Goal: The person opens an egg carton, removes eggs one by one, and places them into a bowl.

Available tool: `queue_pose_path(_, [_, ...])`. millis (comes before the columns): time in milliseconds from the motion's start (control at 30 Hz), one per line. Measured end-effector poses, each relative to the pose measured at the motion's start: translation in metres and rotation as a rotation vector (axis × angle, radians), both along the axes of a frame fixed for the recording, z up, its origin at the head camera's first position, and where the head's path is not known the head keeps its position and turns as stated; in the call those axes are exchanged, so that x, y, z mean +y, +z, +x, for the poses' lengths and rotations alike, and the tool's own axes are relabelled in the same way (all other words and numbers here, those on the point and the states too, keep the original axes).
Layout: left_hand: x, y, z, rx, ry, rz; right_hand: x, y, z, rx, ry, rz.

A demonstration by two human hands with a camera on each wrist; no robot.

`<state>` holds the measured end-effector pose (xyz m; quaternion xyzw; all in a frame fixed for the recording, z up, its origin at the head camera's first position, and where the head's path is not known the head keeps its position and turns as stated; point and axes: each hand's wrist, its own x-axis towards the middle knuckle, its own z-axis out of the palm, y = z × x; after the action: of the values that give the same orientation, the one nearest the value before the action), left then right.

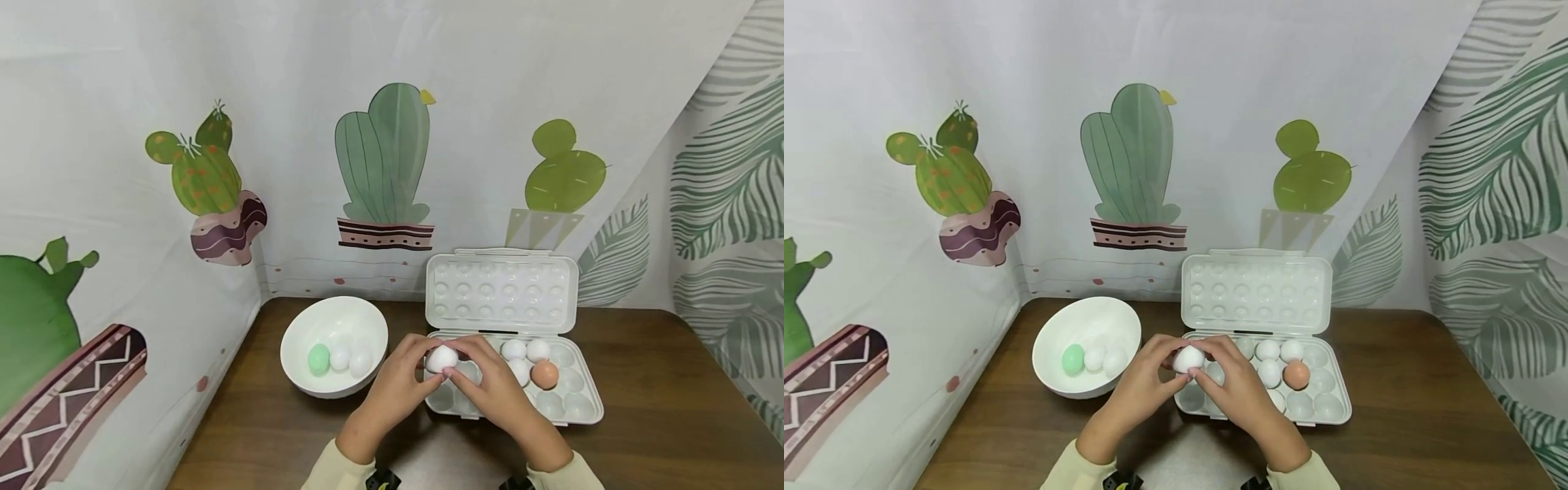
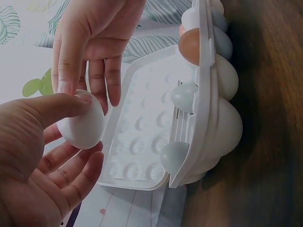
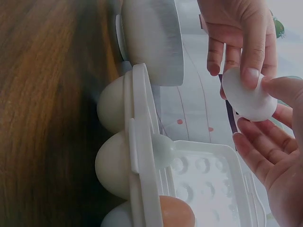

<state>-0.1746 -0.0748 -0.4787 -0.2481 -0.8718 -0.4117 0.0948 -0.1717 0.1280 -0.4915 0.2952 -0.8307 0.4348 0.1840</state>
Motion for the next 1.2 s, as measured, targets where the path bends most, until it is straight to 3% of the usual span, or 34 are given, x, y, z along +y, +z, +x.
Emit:
queue_pose_path(333, [-0.002, 0.005, 0.001, 0.006, 0.002, -0.016, -0.001, 0.003, -0.001, 0.027, 0.002, 0.005])
queue_pose_path(667, [-0.007, 0.004, 0.0, 0.011, 0.024, -0.039, -0.003, 0.002, 0.0, -0.016, -0.005, 0.005])
queue_pose_path(1000, [-0.018, 0.006, -0.005, 0.047, 0.094, -0.047, 0.002, 0.0, 0.0, -0.025, 0.01, 0.072])
queue_pose_path(1200, [-0.027, 0.009, -0.006, 0.057, 0.14, -0.032, 0.006, -0.003, 0.001, -0.005, -0.034, 0.162])
